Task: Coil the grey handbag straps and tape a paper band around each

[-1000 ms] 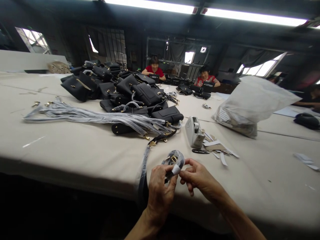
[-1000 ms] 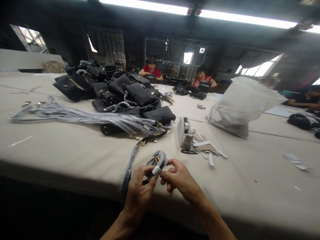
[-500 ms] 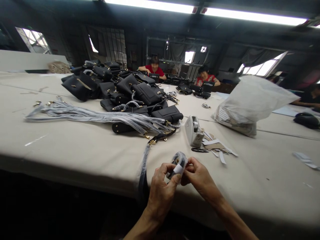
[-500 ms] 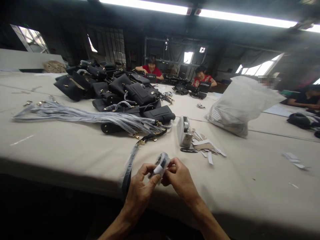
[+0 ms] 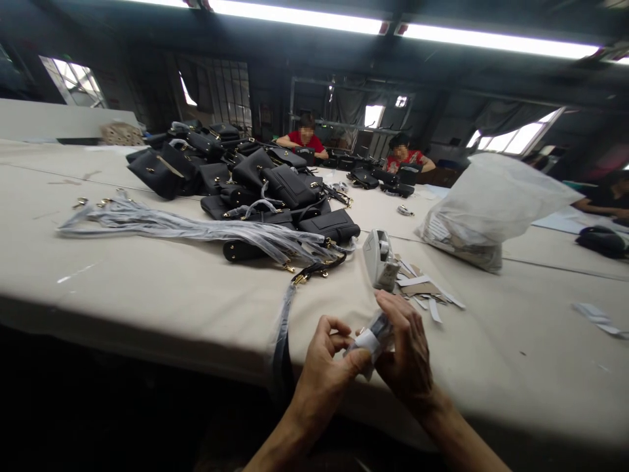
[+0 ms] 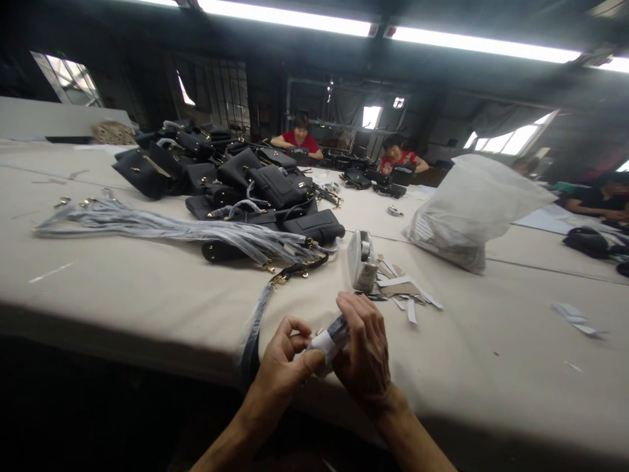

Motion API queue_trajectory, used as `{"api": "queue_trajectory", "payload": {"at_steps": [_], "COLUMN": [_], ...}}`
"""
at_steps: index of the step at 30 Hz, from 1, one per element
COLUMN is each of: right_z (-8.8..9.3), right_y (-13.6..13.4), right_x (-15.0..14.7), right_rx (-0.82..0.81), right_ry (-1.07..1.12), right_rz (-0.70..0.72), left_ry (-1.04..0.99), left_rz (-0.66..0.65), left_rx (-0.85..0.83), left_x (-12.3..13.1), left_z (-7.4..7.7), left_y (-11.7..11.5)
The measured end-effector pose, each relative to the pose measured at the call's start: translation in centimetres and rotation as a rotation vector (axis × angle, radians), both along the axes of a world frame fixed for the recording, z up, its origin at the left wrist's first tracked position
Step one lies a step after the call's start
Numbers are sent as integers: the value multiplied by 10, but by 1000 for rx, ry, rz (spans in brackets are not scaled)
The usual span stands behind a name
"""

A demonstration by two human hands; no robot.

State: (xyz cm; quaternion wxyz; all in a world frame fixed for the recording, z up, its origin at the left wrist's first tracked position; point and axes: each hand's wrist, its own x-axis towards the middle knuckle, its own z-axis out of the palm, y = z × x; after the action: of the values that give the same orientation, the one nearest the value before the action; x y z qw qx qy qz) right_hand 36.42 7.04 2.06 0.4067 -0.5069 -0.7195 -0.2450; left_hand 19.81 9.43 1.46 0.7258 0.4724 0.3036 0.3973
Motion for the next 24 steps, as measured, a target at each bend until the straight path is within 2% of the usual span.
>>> {"api": "queue_trajectory", "payload": {"at_steps": [2, 6, 9, 11, 13, 16, 19, 21, 24], "right_z": [2, 2, 3, 3, 5, 7, 12, 17, 20], "right_y": [0, 0, 0, 0, -2, -4, -4, -3, 1], "right_x": [0, -2, -2, 0, 1, 5, 9, 11, 12], "right_rx": [-18, -39, -39, -40, -36, -40, -59, -86, -151], "right_ry": [15, 39, 35, 37, 37, -18, -89, -118, -182], "right_rz": [18, -13, -7, -13, -14, 36, 102, 141, 226], "left_ry": [35, 191, 258, 283, 304, 318, 225, 112, -21], "left_rz": [65, 218, 223, 202, 172, 80, -54, -138, -194], "left_rx": [80, 478, 728, 782, 711, 502, 341, 225, 61], "left_x": [-1, -6, -8, -8, -8, -10, -14, -14, -10], "left_z": [-1, -2, -1, 1, 4, 14, 21, 19, 4], "left_y": [-4, -9, -6, -4, -1, 2, 7, 12, 19]}}
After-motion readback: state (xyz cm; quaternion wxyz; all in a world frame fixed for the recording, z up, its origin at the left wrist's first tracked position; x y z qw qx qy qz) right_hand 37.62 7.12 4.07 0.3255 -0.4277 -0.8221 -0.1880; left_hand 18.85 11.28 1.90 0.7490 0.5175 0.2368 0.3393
